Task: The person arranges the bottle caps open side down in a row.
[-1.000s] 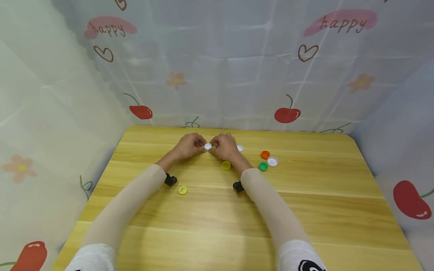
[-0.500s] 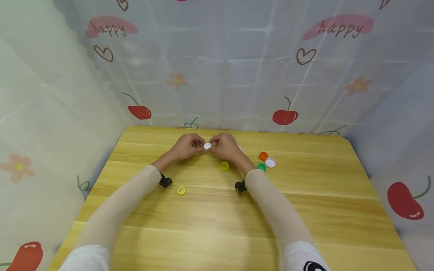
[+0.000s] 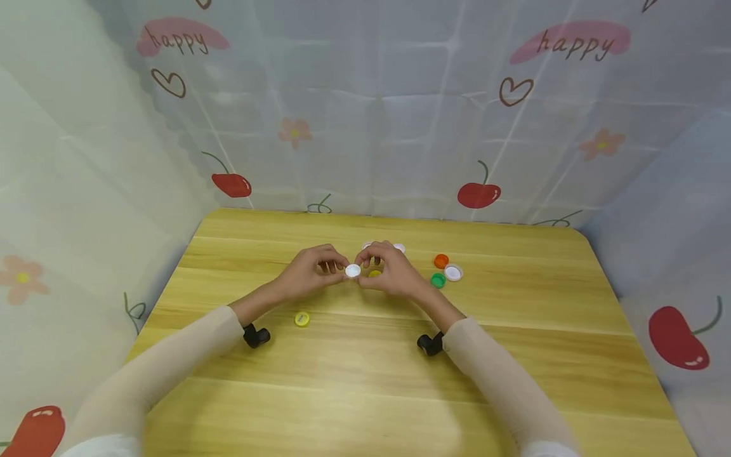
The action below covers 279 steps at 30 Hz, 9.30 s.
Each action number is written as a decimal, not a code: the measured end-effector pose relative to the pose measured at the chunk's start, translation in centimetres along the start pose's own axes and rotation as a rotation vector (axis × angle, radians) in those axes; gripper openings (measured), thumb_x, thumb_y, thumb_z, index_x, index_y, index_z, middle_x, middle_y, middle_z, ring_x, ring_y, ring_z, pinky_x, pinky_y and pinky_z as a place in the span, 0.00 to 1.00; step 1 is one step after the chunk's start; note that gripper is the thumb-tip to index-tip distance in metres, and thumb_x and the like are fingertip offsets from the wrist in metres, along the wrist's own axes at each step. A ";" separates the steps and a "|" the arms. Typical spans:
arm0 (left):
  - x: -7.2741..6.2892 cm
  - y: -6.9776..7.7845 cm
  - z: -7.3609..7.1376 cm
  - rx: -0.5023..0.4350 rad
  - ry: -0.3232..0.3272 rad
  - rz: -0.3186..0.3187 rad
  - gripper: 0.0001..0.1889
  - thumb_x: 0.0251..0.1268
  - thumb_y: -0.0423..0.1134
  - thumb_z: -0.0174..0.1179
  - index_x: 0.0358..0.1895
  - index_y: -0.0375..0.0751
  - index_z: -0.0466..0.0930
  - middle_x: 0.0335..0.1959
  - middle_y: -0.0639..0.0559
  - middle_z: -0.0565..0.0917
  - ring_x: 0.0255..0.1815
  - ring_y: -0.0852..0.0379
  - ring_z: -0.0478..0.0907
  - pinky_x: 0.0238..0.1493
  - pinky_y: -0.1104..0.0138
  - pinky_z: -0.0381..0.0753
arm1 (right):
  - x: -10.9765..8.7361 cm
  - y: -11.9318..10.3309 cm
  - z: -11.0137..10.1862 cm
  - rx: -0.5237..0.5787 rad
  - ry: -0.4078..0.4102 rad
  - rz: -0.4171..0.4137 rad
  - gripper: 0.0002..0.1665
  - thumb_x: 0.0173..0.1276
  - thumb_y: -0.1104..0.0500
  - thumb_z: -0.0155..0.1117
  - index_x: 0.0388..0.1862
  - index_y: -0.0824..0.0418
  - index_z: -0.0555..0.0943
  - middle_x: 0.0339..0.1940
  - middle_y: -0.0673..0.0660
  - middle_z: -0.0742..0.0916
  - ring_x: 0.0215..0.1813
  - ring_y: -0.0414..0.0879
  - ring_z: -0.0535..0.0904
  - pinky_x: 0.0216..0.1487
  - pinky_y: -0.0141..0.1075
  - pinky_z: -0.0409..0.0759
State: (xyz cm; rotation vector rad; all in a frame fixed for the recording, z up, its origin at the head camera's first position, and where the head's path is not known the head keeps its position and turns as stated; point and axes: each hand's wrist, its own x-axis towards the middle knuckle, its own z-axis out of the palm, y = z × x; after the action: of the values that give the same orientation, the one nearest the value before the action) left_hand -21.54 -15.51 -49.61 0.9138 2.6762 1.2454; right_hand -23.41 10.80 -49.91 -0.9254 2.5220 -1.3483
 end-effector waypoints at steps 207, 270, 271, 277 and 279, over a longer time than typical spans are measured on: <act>-1.3 4.4 2.7 -0.559 -0.332 -0.281 0.07 0.75 0.38 0.66 0.46 0.38 0.90 0.39 0.51 0.90 0.37 0.52 0.79 0.42 0.63 0.81 | -9.4 -3.4 -0.6 -0.175 0.007 -0.242 0.24 0.67 0.62 0.80 0.60 0.57 0.85 0.40 0.47 0.88 0.40 0.38 0.83 0.42 0.36 0.87; -6.2 3.7 2.9 0.335 -0.077 0.081 0.14 0.66 0.52 0.77 0.51 0.56 0.90 0.47 0.62 0.81 0.49 0.62 0.76 0.47 0.67 0.81 | -6.2 -3.6 2.9 -0.191 -0.229 -0.024 0.18 0.68 0.49 0.81 0.52 0.46 0.83 0.39 0.45 0.87 0.38 0.41 0.81 0.42 0.32 0.81; -6.3 3.6 2.9 0.336 -0.083 0.067 0.14 0.66 0.53 0.77 0.50 0.56 0.89 0.50 0.61 0.82 0.52 0.61 0.76 0.52 0.64 0.83 | -6.0 -3.6 3.2 -0.209 -0.235 -0.027 0.18 0.67 0.49 0.81 0.51 0.47 0.84 0.39 0.45 0.87 0.38 0.40 0.80 0.42 0.31 0.81; -6.5 3.0 3.1 0.337 -0.108 0.021 0.14 0.65 0.53 0.77 0.48 0.55 0.89 0.59 0.58 0.82 0.64 0.56 0.75 0.68 0.56 0.81 | -5.1 -3.8 3.9 -0.254 -0.264 -0.014 0.16 0.66 0.50 0.82 0.48 0.49 0.84 0.37 0.47 0.87 0.36 0.41 0.80 0.42 0.31 0.79; -6.6 2.9 3.2 0.340 -0.115 0.010 0.14 0.65 0.52 0.77 0.48 0.54 0.89 0.59 0.58 0.82 0.64 0.56 0.75 0.68 0.56 0.81 | -4.9 -3.7 3.9 -0.255 -0.279 -0.006 0.16 0.67 0.50 0.82 0.47 0.50 0.84 0.37 0.47 0.87 0.36 0.41 0.81 0.42 0.31 0.79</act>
State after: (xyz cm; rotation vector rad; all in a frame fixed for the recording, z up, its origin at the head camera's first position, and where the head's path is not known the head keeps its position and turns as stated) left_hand -13.79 -15.37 -50.98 0.9994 2.8400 0.7223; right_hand -16.28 9.29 -50.05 -1.0810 2.5056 -0.8397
